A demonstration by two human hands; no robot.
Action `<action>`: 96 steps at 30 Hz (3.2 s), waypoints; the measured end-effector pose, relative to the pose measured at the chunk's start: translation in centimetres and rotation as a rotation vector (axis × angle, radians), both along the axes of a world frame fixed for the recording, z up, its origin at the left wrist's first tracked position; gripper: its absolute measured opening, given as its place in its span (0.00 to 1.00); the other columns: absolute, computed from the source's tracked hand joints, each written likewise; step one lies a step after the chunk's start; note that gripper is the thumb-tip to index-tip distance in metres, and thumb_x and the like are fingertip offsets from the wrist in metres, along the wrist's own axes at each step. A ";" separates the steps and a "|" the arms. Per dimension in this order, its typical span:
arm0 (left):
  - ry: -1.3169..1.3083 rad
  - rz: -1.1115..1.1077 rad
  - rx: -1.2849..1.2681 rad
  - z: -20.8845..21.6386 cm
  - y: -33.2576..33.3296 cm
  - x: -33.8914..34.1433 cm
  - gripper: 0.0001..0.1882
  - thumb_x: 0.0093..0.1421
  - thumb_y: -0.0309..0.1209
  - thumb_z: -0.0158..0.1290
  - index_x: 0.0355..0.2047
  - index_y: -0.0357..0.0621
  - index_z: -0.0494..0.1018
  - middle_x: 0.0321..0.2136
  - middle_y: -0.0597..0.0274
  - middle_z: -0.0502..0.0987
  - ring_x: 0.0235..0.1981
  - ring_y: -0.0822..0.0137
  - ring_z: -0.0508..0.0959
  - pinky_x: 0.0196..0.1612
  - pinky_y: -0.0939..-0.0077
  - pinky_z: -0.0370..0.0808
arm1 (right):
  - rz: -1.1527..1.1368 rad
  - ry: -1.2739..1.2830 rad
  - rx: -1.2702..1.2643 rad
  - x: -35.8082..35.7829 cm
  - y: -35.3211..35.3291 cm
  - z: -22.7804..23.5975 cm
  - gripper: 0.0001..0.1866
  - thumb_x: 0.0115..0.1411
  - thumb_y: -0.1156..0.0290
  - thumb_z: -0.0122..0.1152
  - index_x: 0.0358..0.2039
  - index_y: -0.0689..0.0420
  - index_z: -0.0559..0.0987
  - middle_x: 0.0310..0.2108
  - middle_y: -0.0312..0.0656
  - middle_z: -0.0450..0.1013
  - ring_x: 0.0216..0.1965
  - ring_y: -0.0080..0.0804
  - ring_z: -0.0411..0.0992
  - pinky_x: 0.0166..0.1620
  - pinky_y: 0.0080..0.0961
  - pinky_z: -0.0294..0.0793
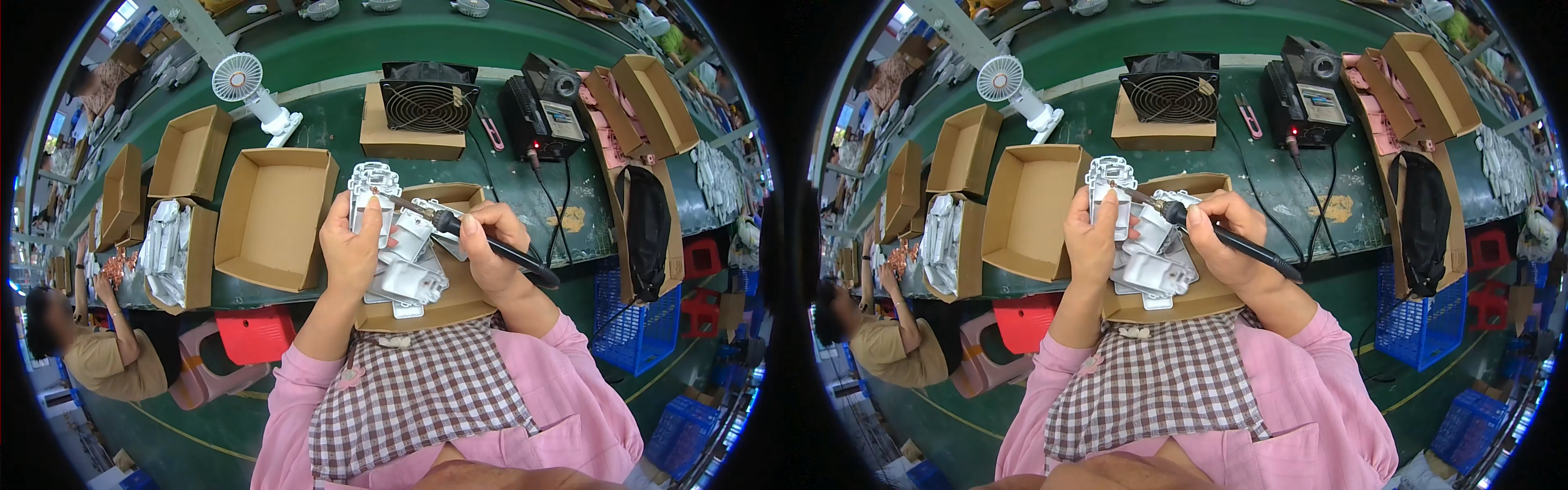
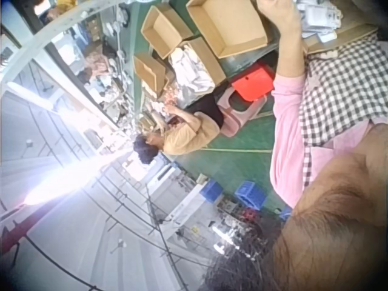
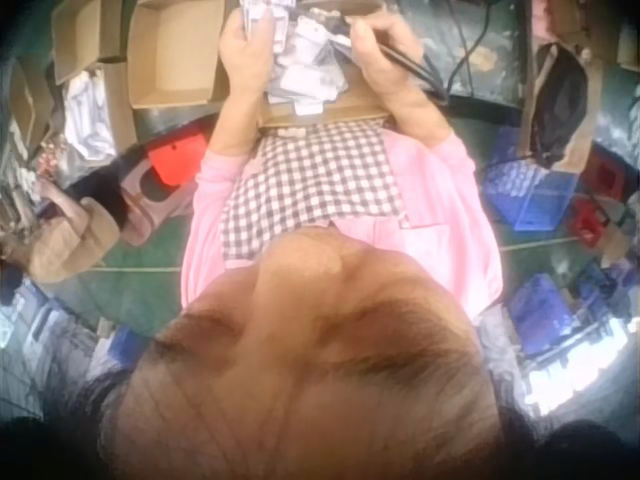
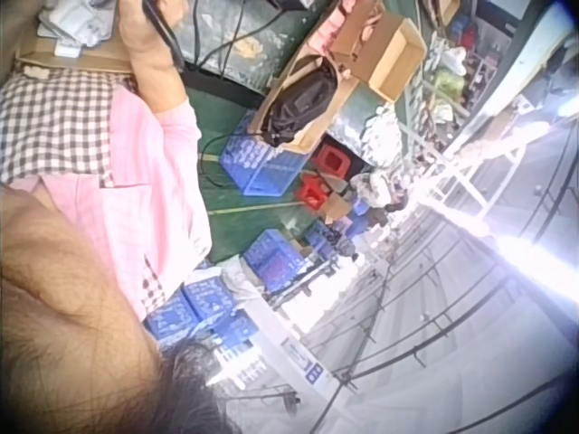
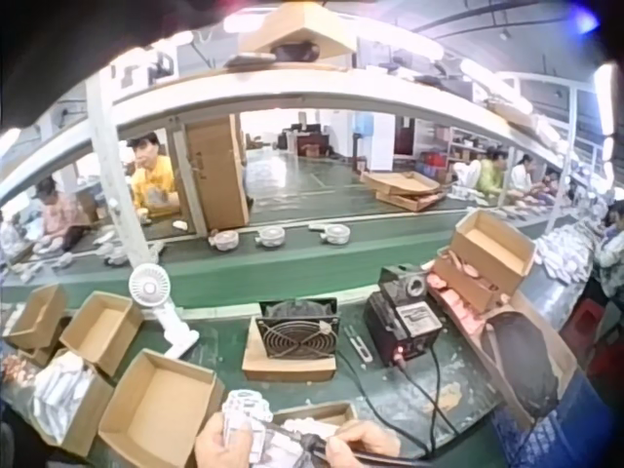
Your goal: The person solders components onto plastic casings using a soldering iron and places the casings into a cardboard box. The person then retrieves additional plastic casings from another box and solders them with the soldering iron.
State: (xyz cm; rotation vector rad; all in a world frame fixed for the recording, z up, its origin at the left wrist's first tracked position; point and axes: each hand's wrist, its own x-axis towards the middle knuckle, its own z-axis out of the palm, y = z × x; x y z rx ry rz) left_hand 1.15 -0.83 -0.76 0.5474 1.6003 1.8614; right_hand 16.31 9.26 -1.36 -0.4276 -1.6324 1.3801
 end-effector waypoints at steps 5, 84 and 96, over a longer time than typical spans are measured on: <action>0.018 -0.010 -0.023 0.2 0.0 0.1 0.07 0.64 0.29 0.48 0.38 0.36 0.69 0.29 0.61 0.77 0.22 0.75 0.77 0.20 0.82 0.76 | 0.003 -0.018 -0.011 -0.1 0.0 0.0 0.05 0.56 0.76 0.59 0.28 0.60 0.71 0.21 0.35 0.69 0.20 0.16 0.63 0.23 0.16 0.62; 0.039 -0.010 -0.039 0.2 -0.2 0.2 0.09 0.64 0.28 0.47 0.40 0.36 0.71 0.25 0.63 0.76 0.19 0.79 0.75 0.20 0.85 0.74 | 0.001 -0.079 0.050 -0.3 0.3 0.2 0.06 0.57 0.75 0.59 0.27 0.60 0.71 0.19 0.36 0.69 0.19 0.16 0.63 0.22 0.17 0.61; 0.028 -0.025 -0.048 0.2 -0.2 0.2 0.08 0.64 0.27 0.47 0.40 0.36 0.71 0.25 0.64 0.76 0.19 0.79 0.74 0.21 0.85 0.74 | 0.007 0.020 -0.013 -0.3 0.3 -0.1 0.06 0.58 0.74 0.59 0.28 0.60 0.71 0.21 0.35 0.69 0.21 0.16 0.62 0.24 0.16 0.62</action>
